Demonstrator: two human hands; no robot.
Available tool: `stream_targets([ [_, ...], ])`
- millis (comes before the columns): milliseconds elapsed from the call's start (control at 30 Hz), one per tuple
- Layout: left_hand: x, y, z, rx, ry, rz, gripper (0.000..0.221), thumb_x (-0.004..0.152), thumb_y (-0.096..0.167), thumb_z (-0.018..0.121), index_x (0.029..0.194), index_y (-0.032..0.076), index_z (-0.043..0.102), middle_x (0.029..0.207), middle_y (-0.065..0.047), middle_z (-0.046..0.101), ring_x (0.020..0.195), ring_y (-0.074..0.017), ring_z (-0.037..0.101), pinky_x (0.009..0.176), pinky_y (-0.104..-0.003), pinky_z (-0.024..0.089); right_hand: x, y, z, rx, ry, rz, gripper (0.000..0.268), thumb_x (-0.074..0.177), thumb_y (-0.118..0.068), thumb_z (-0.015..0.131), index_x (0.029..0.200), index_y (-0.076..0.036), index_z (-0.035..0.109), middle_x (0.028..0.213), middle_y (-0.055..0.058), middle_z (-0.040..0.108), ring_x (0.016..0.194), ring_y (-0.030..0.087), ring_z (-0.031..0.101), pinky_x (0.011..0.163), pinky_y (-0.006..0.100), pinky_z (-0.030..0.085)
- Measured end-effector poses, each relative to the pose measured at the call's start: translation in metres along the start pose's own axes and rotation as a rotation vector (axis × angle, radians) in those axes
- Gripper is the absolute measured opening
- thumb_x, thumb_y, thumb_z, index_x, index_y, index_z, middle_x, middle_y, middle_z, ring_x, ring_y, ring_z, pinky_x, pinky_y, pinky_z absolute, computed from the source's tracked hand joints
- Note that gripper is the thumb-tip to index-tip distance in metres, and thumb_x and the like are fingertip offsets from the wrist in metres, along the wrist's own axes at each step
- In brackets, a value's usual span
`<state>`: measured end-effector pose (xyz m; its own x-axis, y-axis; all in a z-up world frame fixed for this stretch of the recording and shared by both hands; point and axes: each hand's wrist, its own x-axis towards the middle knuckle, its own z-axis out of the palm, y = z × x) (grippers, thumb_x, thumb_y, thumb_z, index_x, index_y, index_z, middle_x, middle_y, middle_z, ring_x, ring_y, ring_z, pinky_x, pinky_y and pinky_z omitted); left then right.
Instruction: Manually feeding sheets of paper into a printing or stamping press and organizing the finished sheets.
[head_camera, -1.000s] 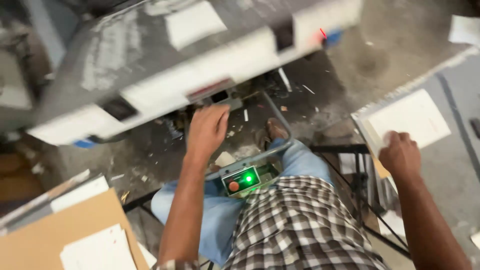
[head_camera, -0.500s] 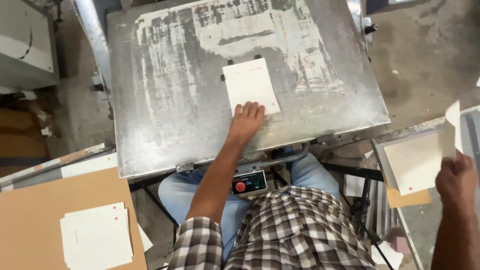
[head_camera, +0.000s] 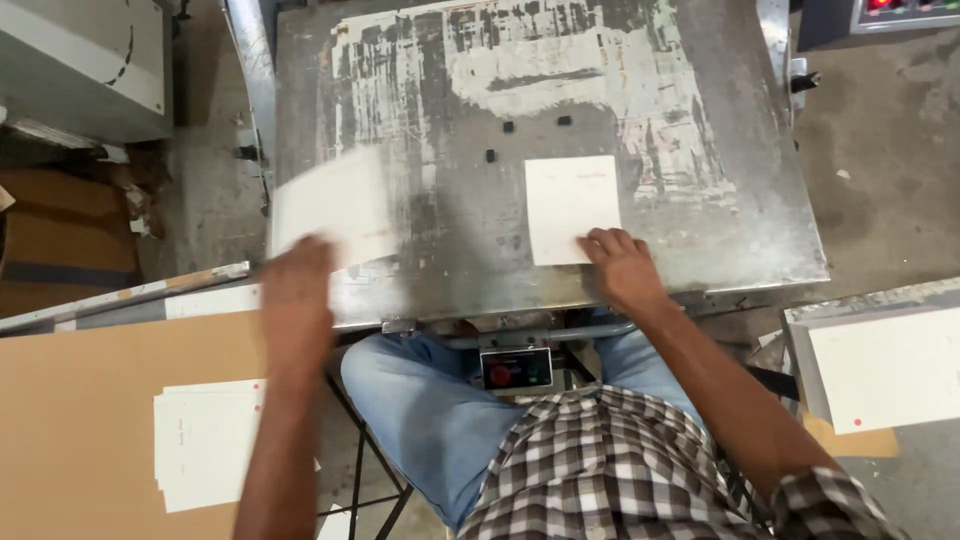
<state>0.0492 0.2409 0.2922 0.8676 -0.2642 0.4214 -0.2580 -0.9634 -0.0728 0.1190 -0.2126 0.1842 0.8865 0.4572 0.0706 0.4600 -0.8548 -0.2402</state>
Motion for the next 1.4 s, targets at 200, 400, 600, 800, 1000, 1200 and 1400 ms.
stream_targets([
  [200, -0.176, -0.07, -0.052, 0.605, 0.019, -0.498, 0.017, 0.093, -0.005, 0.051, 0.106, 0.004, 0.057, 0.114, -0.009, 0.068, 0.107, -0.0246, 0.066, 0.084, -0.041, 0.047, 0.039, 0.001, 0.024, 0.013, 0.014, -0.06, 0.047, 0.087, -0.002, 0.056, 0.133, -0.008, 0.064, 0.137, 0.011, 0.059, 0.127, 0.032, 0.054, 0.099, 0.052, 0.046],
  [400, -0.365, -0.075, 0.066, 0.269, -0.522, -1.118, 0.039, 0.096, 0.008, 0.056, 0.134, 0.009, 0.065, 0.121, -0.015, 0.073, 0.113, -0.0351, 0.069, 0.086, -0.055, 0.053, 0.067, 0.002, 0.026, 0.024, -0.002, -0.084, 0.047, 0.086, -0.004, 0.057, 0.132, -0.007, 0.065, 0.137, 0.011, 0.059, 0.127, 0.033, 0.054, 0.1, 0.053, 0.045],
  [600, -0.392, -0.048, 0.092, 0.096, -0.411, -1.105, 0.054, 0.088, 0.011, 0.058, 0.141, 0.006, 0.059, 0.153, -0.017, 0.056, 0.136, -0.0423, 0.053, 0.096, -0.061, 0.05, 0.069, 0.017, 0.045, 0.023, -0.054, -0.064, 0.044, 0.089, -0.005, 0.058, 0.133, -0.009, 0.066, 0.139, 0.01, 0.06, 0.13, 0.032, 0.055, 0.103, 0.053, 0.046],
  [800, -0.372, -0.023, 0.079, 0.114, -0.268, -1.045, 0.056, 0.09, 0.015, 0.061, 0.144, 0.002, 0.056, 0.155, -0.022, 0.054, 0.136, -0.0441, 0.053, 0.101, -0.063, 0.048, 0.08, 0.0, 0.013, 0.043, -0.191, -0.071, 0.063, 0.078, -0.035, 0.071, 0.134, -0.006, 0.062, 0.138, 0.016, 0.057, 0.128, 0.033, 0.049, 0.098, 0.059, 0.038],
  [1000, -0.359, 0.012, 0.09, 0.042, -0.104, -0.893, 0.045, 0.091, 0.004, 0.059, 0.135, 0.003, 0.06, 0.143, -0.021, 0.061, 0.125, -0.0398, 0.062, 0.103, -0.05, 0.053, 0.081, 0.006, 0.033, 0.059, -0.138, -0.031, 0.069, 0.094, -0.054, 0.061, 0.141, -0.004, 0.058, 0.136, 0.016, 0.059, 0.131, 0.032, 0.047, 0.101, 0.065, 0.03],
  [1200, -0.311, 0.066, 0.073, -0.048, -0.089, -0.854, 0.045, 0.084, -0.001, 0.063, 0.129, 0.002, 0.062, 0.135, -0.021, 0.065, 0.117, -0.043, 0.064, 0.095, -0.051, 0.052, 0.094, 0.014, 0.055, -0.038, -0.108, 0.017, 0.067, 0.1, -0.056, 0.054, 0.145, -0.005, 0.056, 0.132, 0.016, 0.064, 0.132, 0.031, 0.049, 0.102, 0.071, 0.03],
  [1400, -0.303, 0.058, 0.08, -0.157, 0.111, -0.72, 0.04, 0.086, -0.001, 0.059, 0.125, -0.003, 0.064, 0.128, -0.026, 0.066, 0.118, -0.0465, 0.063, 0.101, -0.052, 0.053, 0.122, 0.021, 0.064, -0.011, -0.232, 0.118, 0.077, 0.1, -0.066, 0.045, 0.152, -0.01, 0.049, 0.131, 0.019, 0.064, 0.135, 0.036, 0.051, 0.102, 0.079, 0.027],
])
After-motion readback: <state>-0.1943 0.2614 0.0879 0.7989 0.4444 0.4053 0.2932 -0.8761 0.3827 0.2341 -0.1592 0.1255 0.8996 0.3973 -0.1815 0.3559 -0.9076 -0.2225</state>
